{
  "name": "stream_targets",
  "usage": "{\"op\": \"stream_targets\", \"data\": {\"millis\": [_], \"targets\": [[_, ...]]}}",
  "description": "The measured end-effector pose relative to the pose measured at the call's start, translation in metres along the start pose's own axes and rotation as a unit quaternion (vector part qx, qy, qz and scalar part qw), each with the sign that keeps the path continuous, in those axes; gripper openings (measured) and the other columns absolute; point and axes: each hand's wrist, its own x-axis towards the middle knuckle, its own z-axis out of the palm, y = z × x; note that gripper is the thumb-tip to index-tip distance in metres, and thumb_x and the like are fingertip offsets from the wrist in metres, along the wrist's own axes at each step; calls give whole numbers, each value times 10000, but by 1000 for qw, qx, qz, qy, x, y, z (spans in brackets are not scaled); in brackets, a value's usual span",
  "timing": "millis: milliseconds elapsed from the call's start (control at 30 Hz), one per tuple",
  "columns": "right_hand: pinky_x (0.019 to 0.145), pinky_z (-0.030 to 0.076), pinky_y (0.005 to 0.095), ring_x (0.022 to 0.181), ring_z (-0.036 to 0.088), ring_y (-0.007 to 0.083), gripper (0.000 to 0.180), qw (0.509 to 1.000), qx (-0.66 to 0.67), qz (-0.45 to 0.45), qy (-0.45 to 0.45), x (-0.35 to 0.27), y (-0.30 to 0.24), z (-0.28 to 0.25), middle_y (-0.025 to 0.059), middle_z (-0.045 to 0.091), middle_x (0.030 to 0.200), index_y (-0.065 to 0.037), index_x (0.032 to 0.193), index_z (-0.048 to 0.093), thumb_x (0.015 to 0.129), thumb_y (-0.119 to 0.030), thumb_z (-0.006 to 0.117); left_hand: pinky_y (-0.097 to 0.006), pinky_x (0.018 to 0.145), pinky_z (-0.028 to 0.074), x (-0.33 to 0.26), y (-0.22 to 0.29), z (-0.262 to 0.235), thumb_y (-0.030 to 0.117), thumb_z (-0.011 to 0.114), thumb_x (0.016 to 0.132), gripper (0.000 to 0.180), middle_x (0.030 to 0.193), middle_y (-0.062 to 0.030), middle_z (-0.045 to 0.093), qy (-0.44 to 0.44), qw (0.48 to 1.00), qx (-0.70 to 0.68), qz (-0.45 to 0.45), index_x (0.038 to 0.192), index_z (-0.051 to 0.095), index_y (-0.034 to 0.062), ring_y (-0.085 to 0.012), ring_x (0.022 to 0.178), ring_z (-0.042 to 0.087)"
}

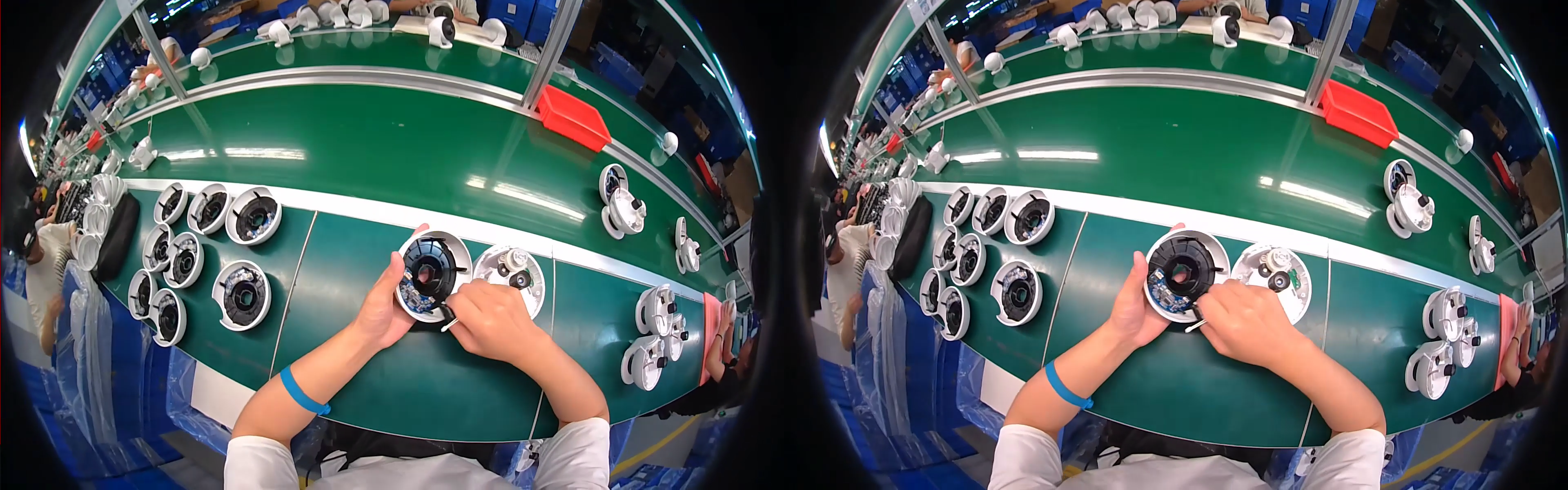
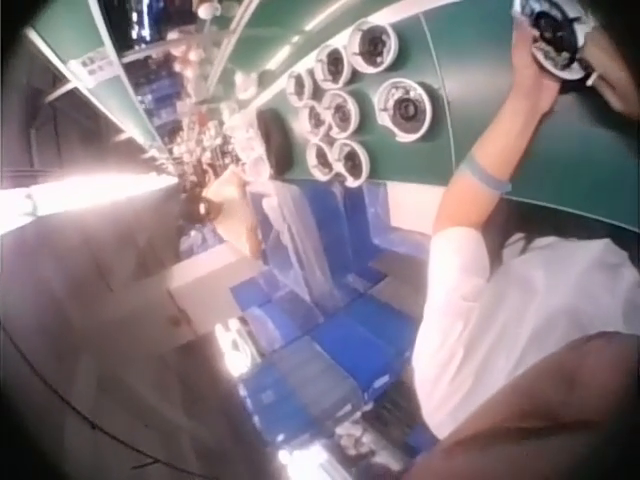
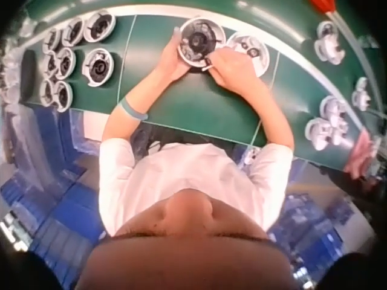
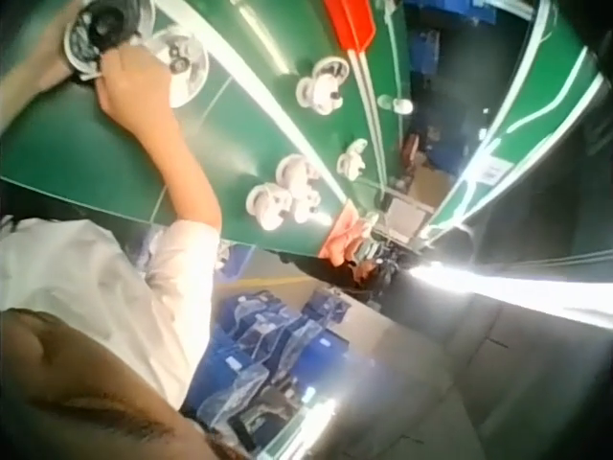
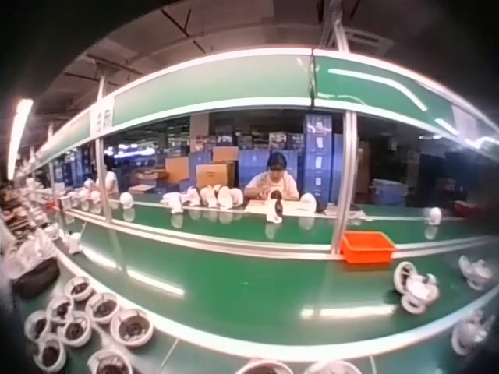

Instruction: Assembling the internal components of electronic dome fixtures on an industrial assembly line.

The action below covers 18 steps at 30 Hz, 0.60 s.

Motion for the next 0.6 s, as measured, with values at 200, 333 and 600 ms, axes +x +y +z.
{"op": "stream_targets", "data": {"millis": [200,333,600], "targets": [[529,511,345,683,608,205,230,998,-53,-33,-23,-1,1,14,34,545,755,-75,845,603,680,-101,762,-396,1193,352,0,-2,-2,529,692,965,1006,1557,-127,434,-48,990,115,59,1677,109,121,-235,1421,451],[524,509,354,683,606,211,288,996,-65,-40,-39,-3,-1,16,38,539,759,-66,890,632,640,-93,772,-401,1195,364,-4,-4,4,617,778,844,1227,1542,-153,449,-13,978,198,66,1668,55,66,-259,1422,469],[515,515,327,677,615,189,155,998,-48,-29,-25,0,-12,12,42,566,768,-64,841,610,736,-90,721,-394,1191,345,-10,-5,4,516,813,846,1185,1553,-172,439,-58,964,239,99,1659,106,22,-265,1427,455]]}}
